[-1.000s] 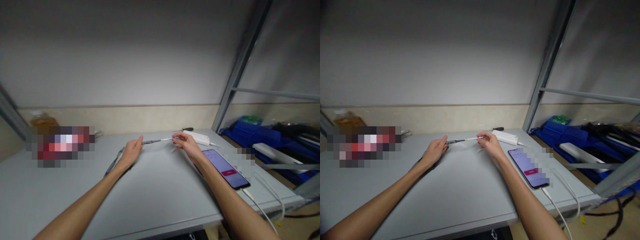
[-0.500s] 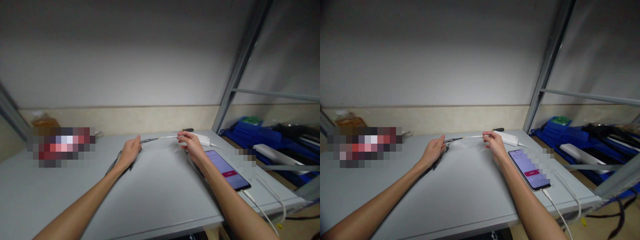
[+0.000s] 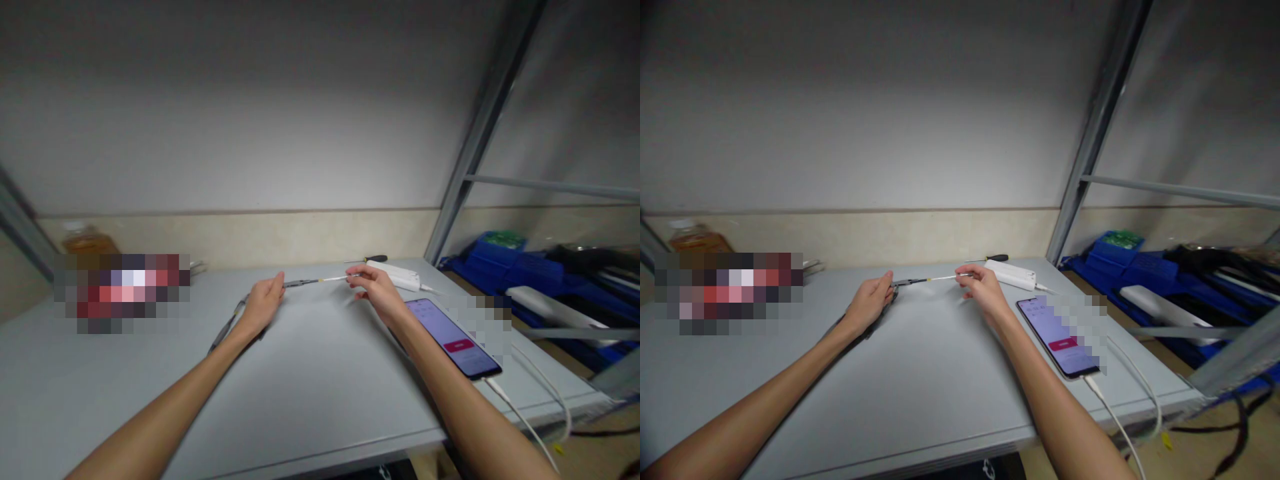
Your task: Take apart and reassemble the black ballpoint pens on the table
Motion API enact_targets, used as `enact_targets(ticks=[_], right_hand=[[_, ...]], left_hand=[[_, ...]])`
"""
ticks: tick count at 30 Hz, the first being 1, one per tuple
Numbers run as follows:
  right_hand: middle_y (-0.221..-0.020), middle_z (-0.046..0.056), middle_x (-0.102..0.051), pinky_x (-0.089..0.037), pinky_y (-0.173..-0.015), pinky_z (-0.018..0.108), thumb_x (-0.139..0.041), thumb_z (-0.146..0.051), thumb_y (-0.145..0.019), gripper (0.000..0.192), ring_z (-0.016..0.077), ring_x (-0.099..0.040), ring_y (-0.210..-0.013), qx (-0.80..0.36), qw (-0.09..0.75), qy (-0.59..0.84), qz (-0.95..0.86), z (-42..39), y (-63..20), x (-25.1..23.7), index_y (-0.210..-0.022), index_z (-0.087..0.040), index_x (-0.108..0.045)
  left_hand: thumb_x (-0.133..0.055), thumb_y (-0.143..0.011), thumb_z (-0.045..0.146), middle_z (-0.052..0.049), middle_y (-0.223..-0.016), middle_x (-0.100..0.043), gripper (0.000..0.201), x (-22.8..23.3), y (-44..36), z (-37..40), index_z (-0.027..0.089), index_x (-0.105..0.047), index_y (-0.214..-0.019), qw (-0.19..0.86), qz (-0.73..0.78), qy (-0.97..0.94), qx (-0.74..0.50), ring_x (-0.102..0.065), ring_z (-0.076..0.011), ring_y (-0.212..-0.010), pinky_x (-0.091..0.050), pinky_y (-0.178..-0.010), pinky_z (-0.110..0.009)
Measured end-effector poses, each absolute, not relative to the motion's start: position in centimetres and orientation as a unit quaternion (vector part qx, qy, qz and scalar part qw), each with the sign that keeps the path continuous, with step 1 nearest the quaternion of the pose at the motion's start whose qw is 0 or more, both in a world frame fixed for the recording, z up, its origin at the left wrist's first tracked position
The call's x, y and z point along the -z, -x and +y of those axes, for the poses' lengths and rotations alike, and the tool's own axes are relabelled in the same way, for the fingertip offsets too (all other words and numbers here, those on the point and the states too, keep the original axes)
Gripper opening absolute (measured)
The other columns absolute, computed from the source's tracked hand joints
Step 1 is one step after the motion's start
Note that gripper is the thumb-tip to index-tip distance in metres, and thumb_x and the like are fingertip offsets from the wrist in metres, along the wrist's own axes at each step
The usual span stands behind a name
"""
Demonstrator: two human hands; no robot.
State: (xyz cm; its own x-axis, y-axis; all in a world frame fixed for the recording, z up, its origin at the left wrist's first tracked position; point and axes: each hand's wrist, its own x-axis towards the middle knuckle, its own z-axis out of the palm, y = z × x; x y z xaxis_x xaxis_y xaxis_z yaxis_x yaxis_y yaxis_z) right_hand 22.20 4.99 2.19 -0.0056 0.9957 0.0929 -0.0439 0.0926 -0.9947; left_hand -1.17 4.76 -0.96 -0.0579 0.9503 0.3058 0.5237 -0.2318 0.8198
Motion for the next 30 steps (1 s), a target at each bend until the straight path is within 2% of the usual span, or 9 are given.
enact_targets(ticks=[11, 23, 27, 30], right_hand=[[-0.071, 0.001, -0.059, -0.042, -0.049, 0.022, -0.072, -0.028, -0.054, 0.026, 0.0113, -0.051, -0.062, -0.509, 0.475, 0.422, -0.581, 4.7, -21.9, -1.8, -0.076, -0.016, -0.066], [-0.066, 0.002, -0.062, -0.044, -0.054, 0.024, -0.076, -0.032, -0.052, 0.033, 0.0116, -0.052, -0.061, -0.507, 0.502, 0.410, -0.569, 4.6, -21.9, -1.8, -0.080, -0.015, -0.069], [-0.066, 0.002, -0.064, -0.042, -0.055, 0.024, -0.077, -0.032, -0.051, 0.032, 0.0112, -0.053, -0.060, -0.510, 0.497, 0.414, -0.568, 4.5, -21.7, -1.9, -0.078, -0.014, -0.070], [-0.062, 0.002, -0.064, -0.040, -0.054, 0.023, -0.076, -0.034, -0.053, 0.031, 0.0103, -0.051, -0.056, -0.504, 0.488, 0.421, -0.575, 4.5, -21.6, -1.9, -0.075, -0.013, -0.069]], left_hand=[[-0.029, -0.081, 0.060, 0.006, -0.044, -0.027, 0.052, 0.5, 0.6, 4.1, 0.021, -0.029, -0.048, 0.274, 0.562, -0.651, -0.432, -0.024, -0.0087, -0.043, -0.018, -0.045, -0.024], [-0.031, -0.081, 0.061, 0.006, -0.044, -0.028, 0.052, 0.3, 0.5, 3.9, 0.021, -0.032, -0.048, 0.281, 0.546, -0.660, -0.433, -0.026, -0.0095, -0.043, -0.021, -0.046, -0.023], [-0.031, -0.083, 0.058, 0.005, -0.044, -0.031, 0.051, 0.6, 0.5, 4.0, 0.020, -0.037, -0.050, 0.274, 0.540, -0.669, -0.431, -0.030, -0.0104, -0.044, -0.023, -0.047, -0.023], [-0.034, -0.083, 0.054, 0.004, -0.048, -0.040, 0.047, 0.6, 0.5, 3.9, 0.019, -0.045, -0.054, 0.258, 0.527, -0.681, -0.439, -0.037, -0.0115, -0.048, -0.027, -0.050, -0.023]])
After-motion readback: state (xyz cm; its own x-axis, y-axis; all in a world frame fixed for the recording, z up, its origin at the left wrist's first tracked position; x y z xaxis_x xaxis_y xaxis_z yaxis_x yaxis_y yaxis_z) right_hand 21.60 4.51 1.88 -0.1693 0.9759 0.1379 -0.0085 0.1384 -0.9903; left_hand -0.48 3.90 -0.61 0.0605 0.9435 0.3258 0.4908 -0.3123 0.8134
